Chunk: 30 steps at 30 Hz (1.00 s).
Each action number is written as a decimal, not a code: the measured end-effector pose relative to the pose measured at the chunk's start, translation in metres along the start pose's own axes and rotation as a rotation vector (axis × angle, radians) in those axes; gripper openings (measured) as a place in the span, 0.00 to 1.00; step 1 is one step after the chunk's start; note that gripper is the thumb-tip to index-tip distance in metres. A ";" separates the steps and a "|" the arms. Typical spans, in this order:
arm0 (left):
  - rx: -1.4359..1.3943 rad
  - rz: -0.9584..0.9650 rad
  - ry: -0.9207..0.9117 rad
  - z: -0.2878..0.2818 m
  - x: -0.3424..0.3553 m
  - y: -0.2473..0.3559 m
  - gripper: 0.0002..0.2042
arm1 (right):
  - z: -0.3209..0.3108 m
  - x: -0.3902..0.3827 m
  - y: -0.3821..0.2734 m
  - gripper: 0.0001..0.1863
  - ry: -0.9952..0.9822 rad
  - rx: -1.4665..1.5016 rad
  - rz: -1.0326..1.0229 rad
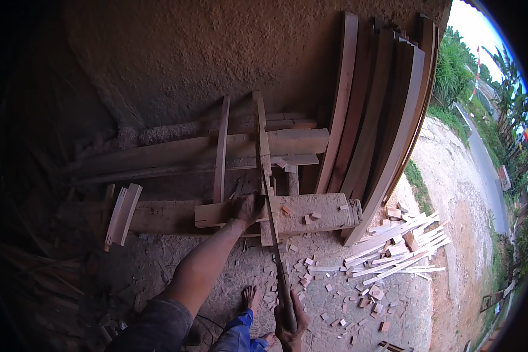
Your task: The person saws a piece of wood by hand on a wooden support structure and sets the cut piece aside.
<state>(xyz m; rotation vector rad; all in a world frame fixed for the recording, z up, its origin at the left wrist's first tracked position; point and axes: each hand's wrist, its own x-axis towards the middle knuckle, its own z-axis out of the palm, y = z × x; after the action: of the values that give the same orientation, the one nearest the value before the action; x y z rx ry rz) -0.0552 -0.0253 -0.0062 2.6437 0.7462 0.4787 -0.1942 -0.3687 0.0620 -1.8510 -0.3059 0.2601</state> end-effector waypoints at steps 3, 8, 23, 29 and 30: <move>0.008 0.016 0.028 0.007 0.001 -0.005 0.18 | -0.003 -0.008 0.015 0.31 0.038 -0.038 -0.153; -0.004 0.040 0.061 0.017 0.002 -0.009 0.18 | -0.001 -0.007 0.023 0.28 0.066 -0.081 -0.163; 0.052 0.059 -0.050 0.023 0.006 -0.009 0.16 | 0.002 0.027 -0.004 0.31 0.000 -0.102 -0.155; 0.058 0.022 -0.014 0.036 0.006 -0.023 0.17 | -0.023 -0.025 0.028 0.31 -0.017 -0.102 0.010; 0.024 0.009 -0.015 0.028 0.004 -0.020 0.19 | -0.031 -0.041 0.033 0.31 -0.035 -0.117 0.086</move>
<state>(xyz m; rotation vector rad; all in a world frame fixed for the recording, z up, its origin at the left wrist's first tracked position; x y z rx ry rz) -0.0490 -0.0136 -0.0382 2.6709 0.7409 0.4541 -0.2195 -0.4198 0.0404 -1.9792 -0.2707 0.3396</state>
